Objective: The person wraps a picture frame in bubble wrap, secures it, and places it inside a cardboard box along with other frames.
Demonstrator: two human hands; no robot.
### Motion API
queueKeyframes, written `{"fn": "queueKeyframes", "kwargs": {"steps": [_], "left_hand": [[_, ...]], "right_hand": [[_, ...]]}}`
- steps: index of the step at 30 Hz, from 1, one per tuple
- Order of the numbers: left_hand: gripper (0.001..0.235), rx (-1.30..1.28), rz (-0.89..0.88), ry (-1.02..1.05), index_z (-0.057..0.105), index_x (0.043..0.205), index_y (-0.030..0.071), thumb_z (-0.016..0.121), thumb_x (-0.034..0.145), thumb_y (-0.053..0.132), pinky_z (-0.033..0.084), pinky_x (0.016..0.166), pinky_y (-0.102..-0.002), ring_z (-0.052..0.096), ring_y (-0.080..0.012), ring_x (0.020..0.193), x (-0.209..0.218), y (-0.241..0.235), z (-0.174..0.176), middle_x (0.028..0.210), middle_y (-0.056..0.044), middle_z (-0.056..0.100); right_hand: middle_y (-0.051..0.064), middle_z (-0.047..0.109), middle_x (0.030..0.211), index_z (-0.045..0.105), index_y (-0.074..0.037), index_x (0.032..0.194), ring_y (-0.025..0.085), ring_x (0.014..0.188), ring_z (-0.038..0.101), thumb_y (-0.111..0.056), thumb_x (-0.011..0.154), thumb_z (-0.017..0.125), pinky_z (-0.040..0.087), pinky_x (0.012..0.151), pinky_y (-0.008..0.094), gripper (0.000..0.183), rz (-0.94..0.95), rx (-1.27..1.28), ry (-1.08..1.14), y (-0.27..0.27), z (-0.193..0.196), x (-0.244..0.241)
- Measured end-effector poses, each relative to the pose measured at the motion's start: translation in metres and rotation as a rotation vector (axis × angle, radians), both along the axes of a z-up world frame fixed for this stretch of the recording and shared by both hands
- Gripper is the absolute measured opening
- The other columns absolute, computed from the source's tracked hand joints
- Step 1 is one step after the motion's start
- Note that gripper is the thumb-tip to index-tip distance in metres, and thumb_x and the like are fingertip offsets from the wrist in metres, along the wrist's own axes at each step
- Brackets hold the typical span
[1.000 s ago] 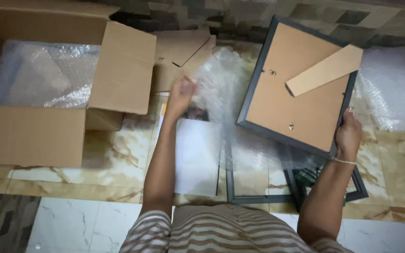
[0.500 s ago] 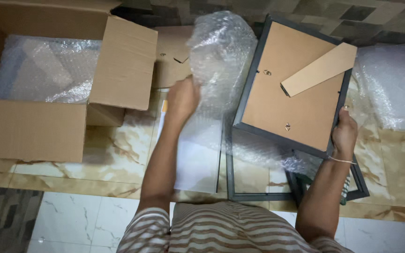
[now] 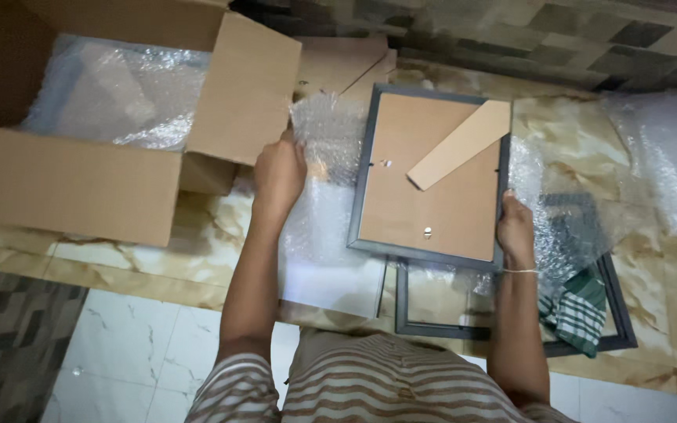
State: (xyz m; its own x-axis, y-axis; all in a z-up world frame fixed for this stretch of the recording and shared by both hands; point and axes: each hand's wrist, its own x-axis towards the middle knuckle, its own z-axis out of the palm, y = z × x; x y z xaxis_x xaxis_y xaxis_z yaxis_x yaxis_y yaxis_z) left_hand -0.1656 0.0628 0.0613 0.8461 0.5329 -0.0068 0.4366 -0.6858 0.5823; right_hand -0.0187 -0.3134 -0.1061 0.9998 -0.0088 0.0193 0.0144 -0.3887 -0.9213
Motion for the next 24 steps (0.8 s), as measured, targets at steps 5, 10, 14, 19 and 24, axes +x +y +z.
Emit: {"fn": "queueKeyframes", "kwargs": {"steps": [5,10,14,19,24], "left_hand": [[0.029,-0.049,-0.125,-0.118,0.058,0.107,-0.004,0.042,0.089,0.012,0.049,0.067,-0.056,0.061,-0.0475,0.083,0.007,-0.001,0.02,0.082,-0.032,0.062],[0.03,-0.047,-0.234,-0.116,0.059,0.104,-0.002,0.038,0.088,0.013,0.052,0.064,-0.051,0.064,-0.0408,0.081,0.039,-0.035,-0.008,0.078,-0.027,0.063],[0.027,0.027,-0.405,-0.076,0.059,0.096,-0.006,0.04,0.085,0.011,0.053,0.056,-0.048,0.065,-0.0404,0.075,0.068,-0.076,-0.077,0.072,-0.026,0.062],[0.046,-0.203,-0.49,0.102,0.05,0.113,-0.012,0.04,0.086,0.023,0.05,0.072,-0.052,0.06,-0.0448,0.089,0.038,-0.091,-0.068,0.09,-0.034,0.059],[0.032,-0.344,-0.388,-0.051,0.059,0.109,0.002,0.046,0.086,0.019,0.047,0.083,-0.05,0.057,-0.0418,0.099,0.019,-0.056,-0.098,0.096,-0.025,0.063]], "right_hand": [[0.005,0.049,0.064,0.061,-0.007,0.074,0.019,0.059,0.048,-0.026,0.1,0.043,0.037,0.055,0.032,0.037,0.091,0.051,0.1,0.037,-0.003,-0.01],[0.004,0.047,0.068,0.058,-0.008,0.073,0.02,0.066,0.043,-0.026,0.1,0.04,0.035,0.061,0.031,0.038,0.137,0.105,0.091,0.072,0.002,-0.037],[0.017,0.051,0.068,0.061,0.002,0.073,0.026,0.072,0.048,-0.02,0.095,0.044,0.037,0.066,0.042,0.035,0.196,0.03,0.085,0.08,-0.035,-0.034],[0.007,0.053,0.068,0.062,-0.006,0.074,0.021,0.066,0.05,-0.03,0.098,0.041,0.04,0.062,0.035,0.04,0.189,0.067,0.21,0.105,-0.003,-0.06],[0.008,0.056,0.068,0.064,-0.003,0.076,0.022,0.066,0.051,-0.033,0.1,0.04,0.041,0.063,0.036,0.045,0.186,0.046,0.23,0.09,-0.06,-0.041]]}}
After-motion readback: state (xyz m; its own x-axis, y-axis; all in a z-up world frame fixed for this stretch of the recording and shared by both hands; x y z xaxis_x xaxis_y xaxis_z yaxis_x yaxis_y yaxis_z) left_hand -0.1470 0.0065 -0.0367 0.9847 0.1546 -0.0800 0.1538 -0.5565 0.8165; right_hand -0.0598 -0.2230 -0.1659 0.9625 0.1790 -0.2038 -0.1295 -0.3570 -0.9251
